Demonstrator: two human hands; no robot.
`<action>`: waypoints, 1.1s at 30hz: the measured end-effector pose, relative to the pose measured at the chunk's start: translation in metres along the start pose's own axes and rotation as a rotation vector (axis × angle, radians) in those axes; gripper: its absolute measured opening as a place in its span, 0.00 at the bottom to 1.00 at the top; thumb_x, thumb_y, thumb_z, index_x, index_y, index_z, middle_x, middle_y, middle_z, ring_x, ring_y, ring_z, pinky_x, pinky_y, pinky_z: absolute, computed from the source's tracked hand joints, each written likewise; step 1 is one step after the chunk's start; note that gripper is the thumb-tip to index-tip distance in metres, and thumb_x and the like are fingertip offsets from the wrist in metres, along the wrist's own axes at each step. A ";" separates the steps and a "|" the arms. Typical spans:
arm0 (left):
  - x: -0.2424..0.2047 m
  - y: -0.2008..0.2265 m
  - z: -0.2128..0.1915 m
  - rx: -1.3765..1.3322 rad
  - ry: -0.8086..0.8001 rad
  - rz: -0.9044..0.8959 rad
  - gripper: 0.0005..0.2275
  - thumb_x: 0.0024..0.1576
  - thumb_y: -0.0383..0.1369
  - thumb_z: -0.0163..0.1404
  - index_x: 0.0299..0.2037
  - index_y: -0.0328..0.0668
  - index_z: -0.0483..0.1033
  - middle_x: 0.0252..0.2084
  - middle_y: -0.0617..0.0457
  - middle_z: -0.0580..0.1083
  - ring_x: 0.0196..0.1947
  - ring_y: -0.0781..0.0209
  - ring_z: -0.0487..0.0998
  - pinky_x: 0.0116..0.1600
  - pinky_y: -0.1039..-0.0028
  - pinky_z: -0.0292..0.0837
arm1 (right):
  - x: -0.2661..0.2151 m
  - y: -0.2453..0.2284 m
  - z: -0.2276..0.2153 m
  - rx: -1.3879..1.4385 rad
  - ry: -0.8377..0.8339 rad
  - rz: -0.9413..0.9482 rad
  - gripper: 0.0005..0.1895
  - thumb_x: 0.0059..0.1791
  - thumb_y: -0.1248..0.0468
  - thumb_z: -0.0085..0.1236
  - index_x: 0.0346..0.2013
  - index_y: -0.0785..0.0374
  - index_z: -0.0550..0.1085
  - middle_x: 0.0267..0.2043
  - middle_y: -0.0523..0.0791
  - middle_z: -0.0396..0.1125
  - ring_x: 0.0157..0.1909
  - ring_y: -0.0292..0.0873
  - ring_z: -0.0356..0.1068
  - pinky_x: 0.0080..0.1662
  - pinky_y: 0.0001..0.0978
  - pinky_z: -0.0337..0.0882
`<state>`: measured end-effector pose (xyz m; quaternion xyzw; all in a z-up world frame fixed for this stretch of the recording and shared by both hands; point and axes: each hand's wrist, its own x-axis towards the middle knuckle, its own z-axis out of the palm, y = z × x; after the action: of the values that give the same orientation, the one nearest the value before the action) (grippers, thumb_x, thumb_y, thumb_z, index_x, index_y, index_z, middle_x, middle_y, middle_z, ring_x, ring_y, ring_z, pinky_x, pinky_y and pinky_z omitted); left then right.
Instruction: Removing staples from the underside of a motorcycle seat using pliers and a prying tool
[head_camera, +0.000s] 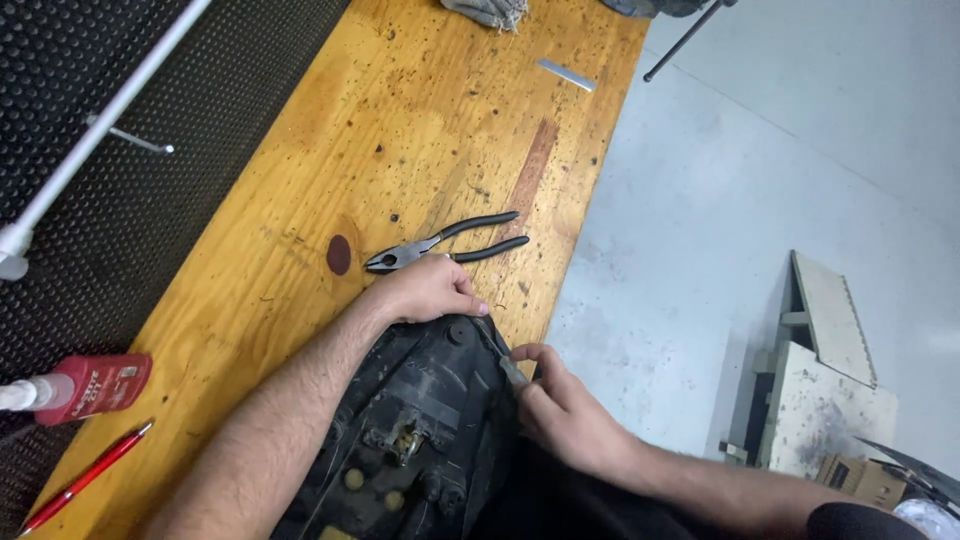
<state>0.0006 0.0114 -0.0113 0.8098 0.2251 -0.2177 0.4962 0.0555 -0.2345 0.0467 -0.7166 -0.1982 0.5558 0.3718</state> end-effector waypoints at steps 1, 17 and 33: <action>-0.001 0.001 0.000 0.000 0.003 0.006 0.13 0.53 0.48 0.62 0.29 0.51 0.83 0.29 0.61 0.79 0.30 0.69 0.73 0.36 0.73 0.66 | 0.002 0.001 0.000 -0.004 0.004 -0.002 0.15 0.55 0.65 0.34 0.57 0.58 0.62 0.16 0.41 0.53 0.18 0.36 0.51 0.23 0.29 0.53; -0.010 -0.003 -0.013 -0.049 0.089 -0.044 0.09 0.53 0.44 0.63 0.30 0.51 0.86 0.32 0.62 0.82 0.31 0.70 0.76 0.38 0.74 0.70 | 0.030 0.020 0.008 -0.778 0.261 -0.222 0.29 0.51 0.58 0.45 0.68 0.39 0.68 0.15 0.45 0.68 0.17 0.45 0.65 0.29 0.41 0.68; -0.020 0.004 -0.018 -0.028 0.099 -0.112 0.10 0.56 0.45 0.60 0.36 0.51 0.86 0.39 0.60 0.84 0.38 0.69 0.80 0.44 0.74 0.73 | 0.039 0.016 0.022 -0.711 0.314 -0.246 0.30 0.48 0.61 0.46 0.66 0.44 0.70 0.13 0.45 0.66 0.15 0.44 0.64 0.30 0.42 0.69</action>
<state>-0.0109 0.0232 0.0112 0.7988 0.2975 -0.2015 0.4825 0.0450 -0.2108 0.0067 -0.8476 -0.4032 0.2878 0.1904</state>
